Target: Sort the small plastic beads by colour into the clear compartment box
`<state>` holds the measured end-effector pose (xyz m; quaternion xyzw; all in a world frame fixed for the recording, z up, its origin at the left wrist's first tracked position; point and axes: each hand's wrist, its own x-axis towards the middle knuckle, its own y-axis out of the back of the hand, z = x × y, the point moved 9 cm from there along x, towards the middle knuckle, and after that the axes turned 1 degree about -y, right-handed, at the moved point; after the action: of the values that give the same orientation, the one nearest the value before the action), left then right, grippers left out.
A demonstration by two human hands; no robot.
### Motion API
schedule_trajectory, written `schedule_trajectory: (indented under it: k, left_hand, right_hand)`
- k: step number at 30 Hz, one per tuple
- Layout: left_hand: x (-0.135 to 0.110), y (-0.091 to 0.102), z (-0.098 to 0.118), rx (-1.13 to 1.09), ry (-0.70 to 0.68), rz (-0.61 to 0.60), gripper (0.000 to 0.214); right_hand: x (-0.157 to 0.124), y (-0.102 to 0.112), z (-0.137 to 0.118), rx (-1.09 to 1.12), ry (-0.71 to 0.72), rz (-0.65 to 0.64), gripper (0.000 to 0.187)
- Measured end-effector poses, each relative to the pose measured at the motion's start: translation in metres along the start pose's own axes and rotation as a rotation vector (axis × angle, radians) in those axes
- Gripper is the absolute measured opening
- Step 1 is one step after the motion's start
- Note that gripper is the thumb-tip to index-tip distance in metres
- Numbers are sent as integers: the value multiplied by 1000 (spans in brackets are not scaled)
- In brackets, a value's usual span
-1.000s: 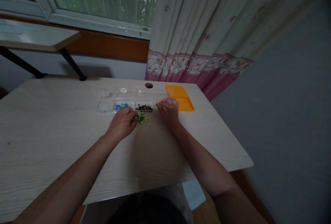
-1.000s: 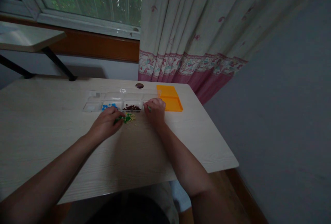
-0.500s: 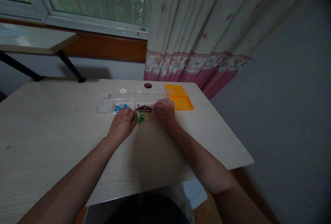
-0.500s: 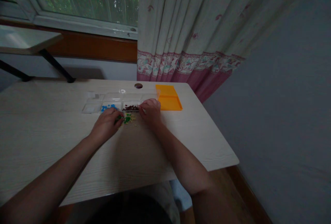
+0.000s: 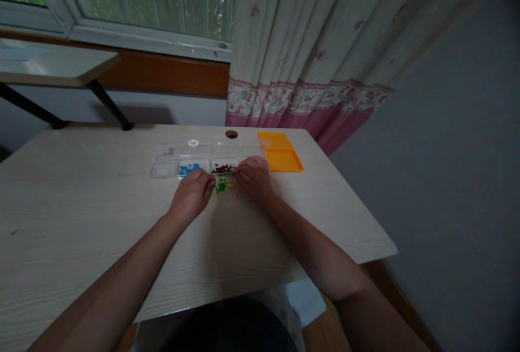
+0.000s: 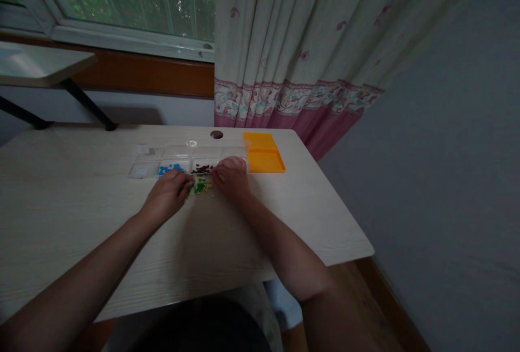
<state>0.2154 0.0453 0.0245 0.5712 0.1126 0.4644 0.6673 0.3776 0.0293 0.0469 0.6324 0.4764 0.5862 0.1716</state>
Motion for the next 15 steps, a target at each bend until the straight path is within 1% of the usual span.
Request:
schedule_trajectory:
  k: [7,12,15]
  left_hand:
    - [-2,4,-1,75,3,-7,23]
    - [-4,3,0,131,43,-46,23]
    - [-3,4,3,137,38,-52,21]
  right_hand:
    - [0,-3,5,8,-7,-3,24]
    - [0,-2,2,-2,5,-7,23]
    - [1,-2,0,-8,13,-19,22]
